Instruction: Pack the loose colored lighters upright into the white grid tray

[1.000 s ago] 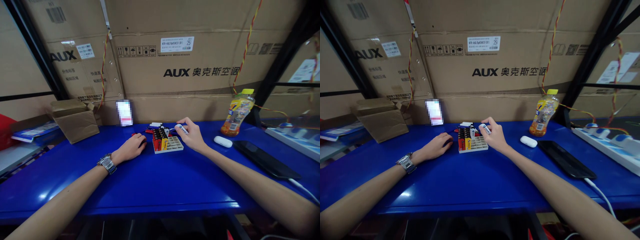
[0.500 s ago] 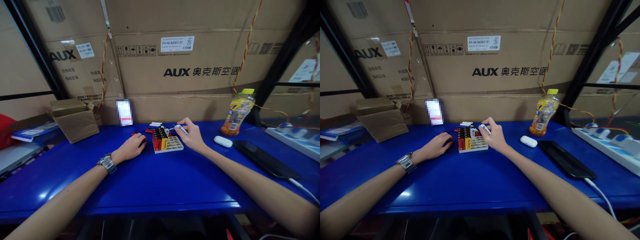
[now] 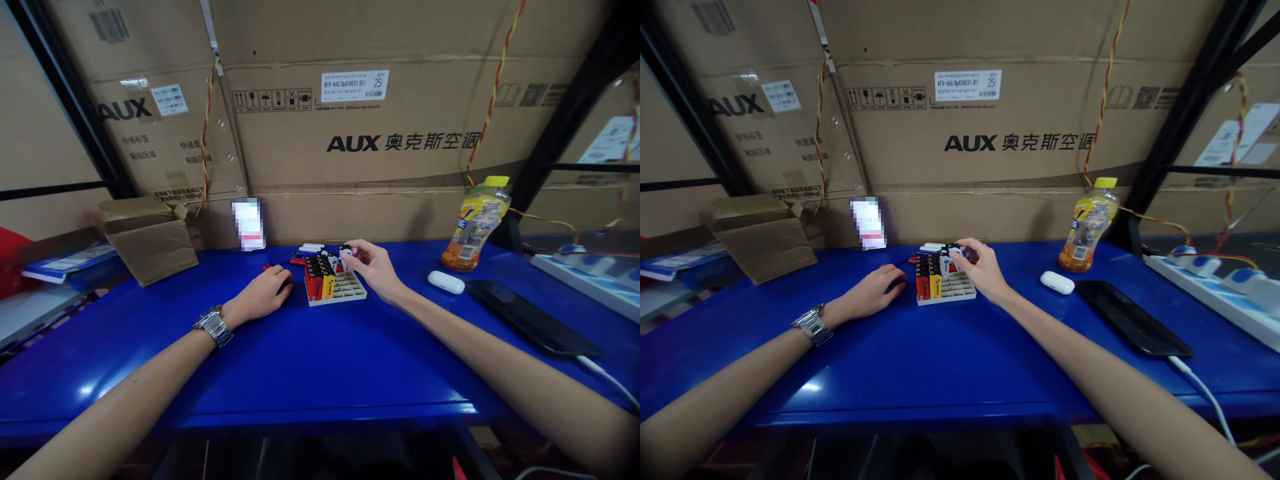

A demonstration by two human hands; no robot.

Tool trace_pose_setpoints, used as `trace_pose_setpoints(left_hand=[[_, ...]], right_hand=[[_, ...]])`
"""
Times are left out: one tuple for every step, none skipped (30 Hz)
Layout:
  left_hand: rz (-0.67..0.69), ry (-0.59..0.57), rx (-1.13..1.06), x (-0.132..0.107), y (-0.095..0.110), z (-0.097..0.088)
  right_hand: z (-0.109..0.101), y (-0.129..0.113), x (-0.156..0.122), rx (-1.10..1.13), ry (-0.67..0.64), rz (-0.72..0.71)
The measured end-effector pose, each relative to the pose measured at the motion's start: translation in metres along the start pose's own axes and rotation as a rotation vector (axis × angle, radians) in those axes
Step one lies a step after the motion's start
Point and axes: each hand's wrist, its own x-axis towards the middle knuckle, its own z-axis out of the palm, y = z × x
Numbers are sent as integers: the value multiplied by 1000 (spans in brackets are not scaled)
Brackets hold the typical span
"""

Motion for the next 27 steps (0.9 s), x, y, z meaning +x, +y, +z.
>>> trace_pose_setpoints(left_hand=[[0,0,3,0,0,0],[2,-2,5,0,0,0],[3,-5,8,0,0,0],[5,-9,10,0,-1,0],[7,-14,13,0,-1,0],[9,-19,15,1,-1,0],[10,-23,16,1,0,0],[10,-25,17,1,0,0],[9,-26,16,1,0,-1],[8,-27,16,1,0,-1],[6,-26,17,1,0,-1],[4,-25,17,1,0,0],[3,-24,19,1,0,0],[3,-23,20,1,0,0],[3,-22,21,1,0,0],[4,-22,22,1,-1,1],[6,-21,23,1,-1,1],[8,-20,24,1,-1,1],[9,-19,25,1,-2,1],[10,-19,26,1,-2,1],[9,-21,26,1,-2,1],[8,-23,26,1,-2,1],[7,-27,26,1,-1,1],[5,-30,24,1,-1,1],[2,-31,22,1,-1,1],[1,-29,20,1,-1,1],[1,-26,18,1,-1,1]], right_hand=[[1,2,0,12,-20,6],[1,3,0,32,-51,18],[2,4,-1,55,-85,32],[2,4,-1,75,-121,48],[2,4,-2,84,-156,63],[2,4,-2,83,-188,73],[2,4,-2,79,-215,77],[2,3,-2,72,-241,75],[2,2,-2,60,-265,68],[1,1,-2,43,-284,59],[0,0,-2,23,-297,49],[-1,-2,-1,3,-304,40],[-2,-3,-1,-15,-307,34],[-2,-4,-1,-30,-309,31],[-3,-4,0,-41,-312,28],[-3,-4,0,-50,-321,25],[-2,-3,0,-56,-330,22],[-2,-2,0,-62,-339,19],[-1,-1,0,-70,-344,15],[-1,1,1,-79,-344,12],[0,3,1,-88,-339,8],[0,4,1,-96,-333,6],[0,6,1,-102,-327,6],[0,7,1,-104,-323,7],[0,7,1,-102,-319,10],[0,7,1,-99,-318,13],[-1,7,1,-96,-320,17]])
